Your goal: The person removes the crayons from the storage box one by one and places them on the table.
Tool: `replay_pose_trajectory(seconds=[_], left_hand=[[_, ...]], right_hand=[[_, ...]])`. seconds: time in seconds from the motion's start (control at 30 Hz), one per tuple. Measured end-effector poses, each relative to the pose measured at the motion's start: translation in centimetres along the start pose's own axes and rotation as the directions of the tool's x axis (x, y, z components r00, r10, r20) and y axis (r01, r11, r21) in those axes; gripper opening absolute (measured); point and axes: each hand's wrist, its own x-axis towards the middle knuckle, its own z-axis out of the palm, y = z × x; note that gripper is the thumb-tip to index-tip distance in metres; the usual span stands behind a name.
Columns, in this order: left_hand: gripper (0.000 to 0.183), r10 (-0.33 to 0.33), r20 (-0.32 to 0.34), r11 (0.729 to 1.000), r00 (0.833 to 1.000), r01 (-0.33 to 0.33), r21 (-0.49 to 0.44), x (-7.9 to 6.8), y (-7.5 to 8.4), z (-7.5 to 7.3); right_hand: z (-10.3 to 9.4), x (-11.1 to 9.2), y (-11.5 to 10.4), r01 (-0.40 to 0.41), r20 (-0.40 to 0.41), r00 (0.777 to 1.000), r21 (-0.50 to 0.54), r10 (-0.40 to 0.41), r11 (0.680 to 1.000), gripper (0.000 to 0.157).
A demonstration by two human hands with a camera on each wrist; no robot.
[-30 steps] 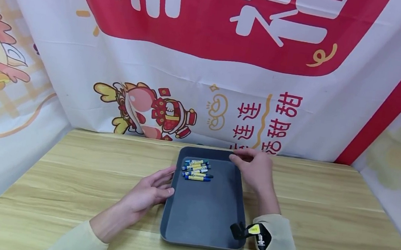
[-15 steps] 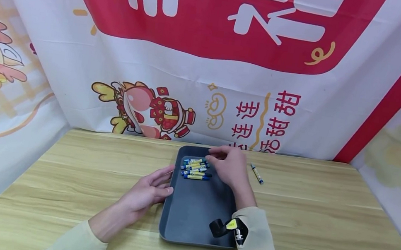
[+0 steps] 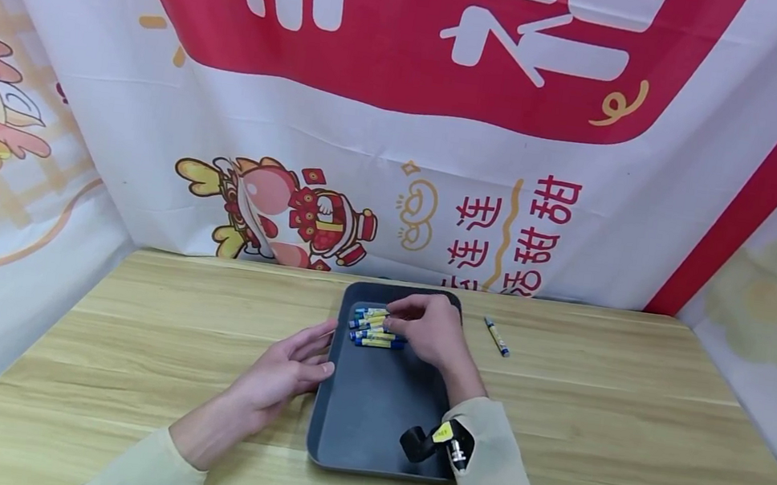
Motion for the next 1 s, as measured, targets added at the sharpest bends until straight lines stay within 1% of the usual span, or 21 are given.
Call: replay_pose_trajectory(seconds=[0.17,0.4,0.6,0.83,1.0], left_hand=[[0.068,0.003,-0.002,1.0,1.0,-0.003,-0.003,0.0,0.0,0.0],[0.068,-0.003,-0.005,1.0,1.0,0.003,0.004,0.1,0.0,0.0],[0.068,0.005,0.005,1.0,1.0,-0.005,0.002,0.1,-0.1,0.0],[0.069,0.017,0.011,1.0,1.0,-0.017,-0.01,0.2,-0.2,-0.1],[0.068,0.017,0.01,1.0,1.0,-0.017,-0.011,0.2,-0.1,-0.1]], right_hand=[[0.3,0.1,0.3,-0.023,0.036,0.999,-0.007,0.023,1.0,0.021],[0.6,0.1,0.5,-0.032,0.052,0.998,-0.067,0.036,0.997,0.018],[1.1,0.2,0.5,-0.045,0.075,0.996,-0.09,0.052,0.995,0.017],[1.7,0.5,0.5,-0.054,0.089,0.994,-0.135,0.066,0.989,0.017],[1.8,0.6,0.5,-0.057,0.097,0.993,-0.147,0.072,0.987,0.018]])
